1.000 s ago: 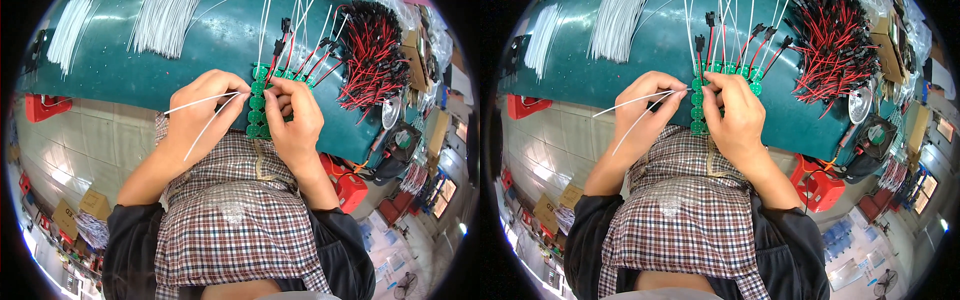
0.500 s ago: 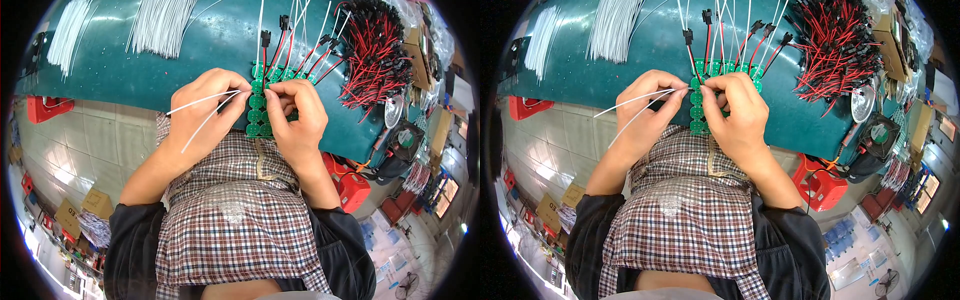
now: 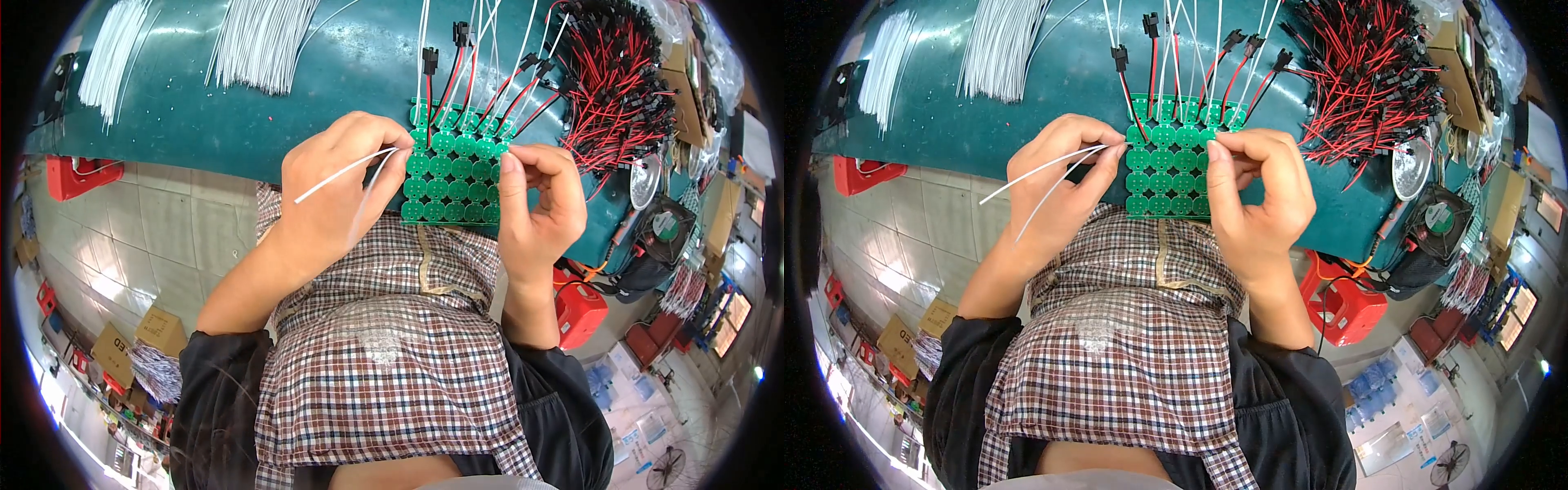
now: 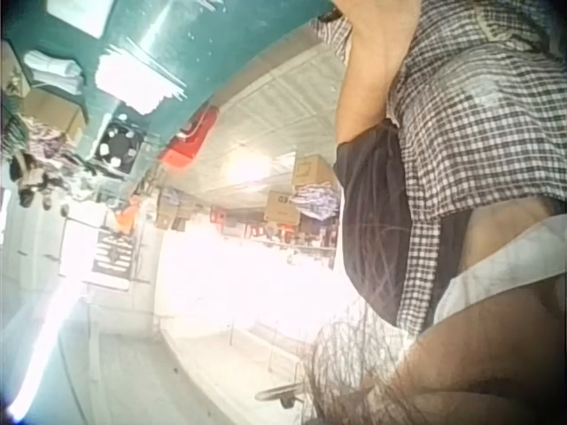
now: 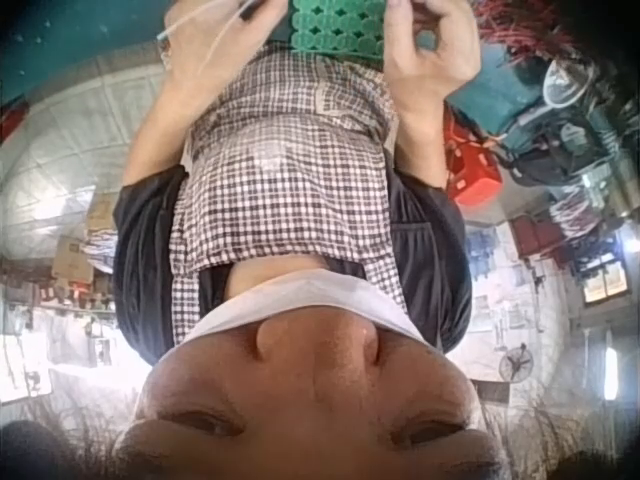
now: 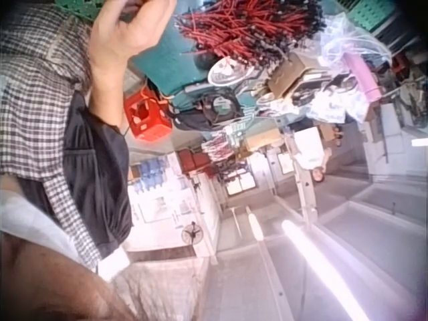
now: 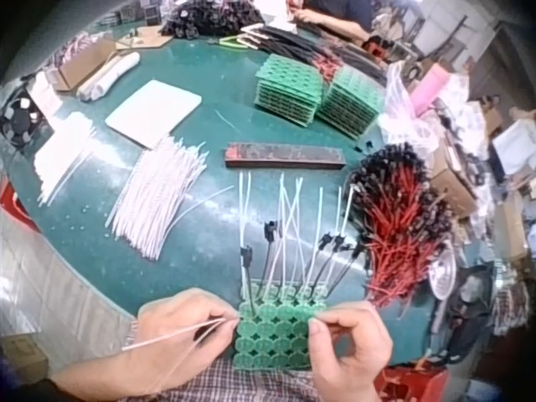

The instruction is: Inserting red and black wires into green plastic LED module housings at a factory workbench.

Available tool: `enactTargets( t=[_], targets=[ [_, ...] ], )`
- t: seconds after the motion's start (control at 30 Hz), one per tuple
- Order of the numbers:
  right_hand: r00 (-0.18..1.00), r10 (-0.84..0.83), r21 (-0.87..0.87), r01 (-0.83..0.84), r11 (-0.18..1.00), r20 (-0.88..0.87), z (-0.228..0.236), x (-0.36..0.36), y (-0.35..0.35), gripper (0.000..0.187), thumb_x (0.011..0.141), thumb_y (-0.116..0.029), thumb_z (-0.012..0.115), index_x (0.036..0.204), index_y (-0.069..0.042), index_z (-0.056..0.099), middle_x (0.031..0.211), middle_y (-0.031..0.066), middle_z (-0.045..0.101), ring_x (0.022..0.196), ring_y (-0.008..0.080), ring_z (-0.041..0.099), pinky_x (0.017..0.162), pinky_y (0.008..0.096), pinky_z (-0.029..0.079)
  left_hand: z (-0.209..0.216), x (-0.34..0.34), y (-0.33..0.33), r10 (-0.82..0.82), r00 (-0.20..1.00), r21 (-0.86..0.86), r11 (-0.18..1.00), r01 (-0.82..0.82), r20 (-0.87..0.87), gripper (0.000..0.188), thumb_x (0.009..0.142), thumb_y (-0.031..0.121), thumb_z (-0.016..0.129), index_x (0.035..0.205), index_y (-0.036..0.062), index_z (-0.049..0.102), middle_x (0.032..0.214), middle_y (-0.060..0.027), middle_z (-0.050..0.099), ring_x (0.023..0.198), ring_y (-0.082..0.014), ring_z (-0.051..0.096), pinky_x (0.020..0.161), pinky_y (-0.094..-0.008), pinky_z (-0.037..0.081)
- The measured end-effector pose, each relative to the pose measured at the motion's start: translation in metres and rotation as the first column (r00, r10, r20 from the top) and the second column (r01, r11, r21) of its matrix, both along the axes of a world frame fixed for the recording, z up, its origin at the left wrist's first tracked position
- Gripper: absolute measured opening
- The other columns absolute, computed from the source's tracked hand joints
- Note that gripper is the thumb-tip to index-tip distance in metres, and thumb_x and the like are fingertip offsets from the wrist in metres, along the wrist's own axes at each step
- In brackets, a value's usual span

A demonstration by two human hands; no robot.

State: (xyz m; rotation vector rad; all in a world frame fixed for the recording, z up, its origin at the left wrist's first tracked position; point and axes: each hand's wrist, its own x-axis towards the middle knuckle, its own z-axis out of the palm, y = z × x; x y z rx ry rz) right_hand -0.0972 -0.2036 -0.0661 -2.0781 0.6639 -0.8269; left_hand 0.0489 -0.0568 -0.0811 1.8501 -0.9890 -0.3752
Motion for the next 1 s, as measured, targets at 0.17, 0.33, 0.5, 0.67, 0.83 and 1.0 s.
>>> enactTargets(
  t=[0.17,0.33,0.5,0.67,0.83,1.0],
  targets=[
    [0.992,-0.119,-0.049,0.121,0.991,0.039,0.002,-0.012,-0.015,0.011,0.085,0.007,0.072,0.092,0.002,0.066,0.087,0.0067,0.063,0.064,0.0071,0.056,0.054,0.0192,0.045,-0.001,0.000,-0.001,-0.033,0.996,0.002,0.999,0.033,0.079,0.009,0.082,0.000,0.076,0.089,0.0006,0.069,0.085,-0.0078,0.070,0.071,-0.0141,0.069,0.063,-0.0247,0.056],
    [0.947,-0.303,-0.238,0.272,0.932,-0.105,0.002,-0.011,-0.056,0.009,0.084,0.005,0.071,0.091,0.001,0.067,0.082,0.0051,0.062,0.059,0.0095,0.056,0.053,0.0233,0.045,0.011,0.006,-0.005,-0.054,0.997,0.165,0.984,0.063,-0.057,0.011,0.082,0.013,0.077,0.085,0.0051,0.070,0.081,-0.0078,0.069,0.066,-0.0211,0.067,0.059,-0.0329,0.052],
    [0.886,-0.338,-0.483,0.155,0.862,-0.318,0.001,-0.002,-0.089,0.012,0.081,-0.004,0.073,0.092,-0.006,0.070,0.083,0.0074,0.061,0.066,0.0216,0.061,0.062,0.0347,0.051,0.011,0.015,-0.016,-0.103,0.992,0.254,0.960,0.117,-0.068,0.017,0.081,0.016,0.078,0.081,0.0044,0.065,0.077,-0.0087,0.066,0.063,-0.0213,0.066,0.059,-0.0347,0.052],
    [0.838,-0.366,-0.622,0.042,0.782,-0.405,-0.007,0.010,-0.099,0.005,0.083,-0.009,0.071,0.088,-0.008,0.071,0.089,0.0107,0.059,0.076,0.0330,0.063,0.066,0.0448,0.052,0.015,0.014,-0.016,-0.108,0.994,0.247,0.963,0.108,-0.014,0.023,0.077,0.013,0.082,0.079,0.0030,0.062,0.073,-0.0071,0.065,0.060,-0.0168,0.062,0.057,-0.0307,0.049],
    [0.966,-0.216,-0.169,0.192,0.967,-0.138,-0.008,0.007,-0.096,0.012,0.082,-0.001,0.075,0.093,-0.004,0.073,0.089,0.0061,0.059,0.067,0.0170,0.063,0.059,0.0306,0.050,0.010,0.016,-0.009,-0.089,0.994,0.252,0.962,0.103,-0.067,0.024,0.074,0.010,0.086,0.077,0.0020,0.063,0.071,-0.0057,0.065,0.059,-0.0118,0.060,0.056,-0.0273,0.049],
    [0.882,-0.315,0.423,0.151,0.893,0.351,0.005,-0.005,-0.092,0.012,0.097,0.001,0.063,0.108,0.002,0.066,0.100,0.0130,0.073,0.083,0.0157,0.071,0.073,0.0257,0.058,0.016,0.019,-0.013,-0.104,0.993,0.280,0.953,0.116,-0.059,0.025,0.072,0.009,0.087,0.079,0.0014,0.064,0.073,-0.0053,0.066,0.060,-0.0115,0.060,0.058,-0.0270,0.051]
  ],
)
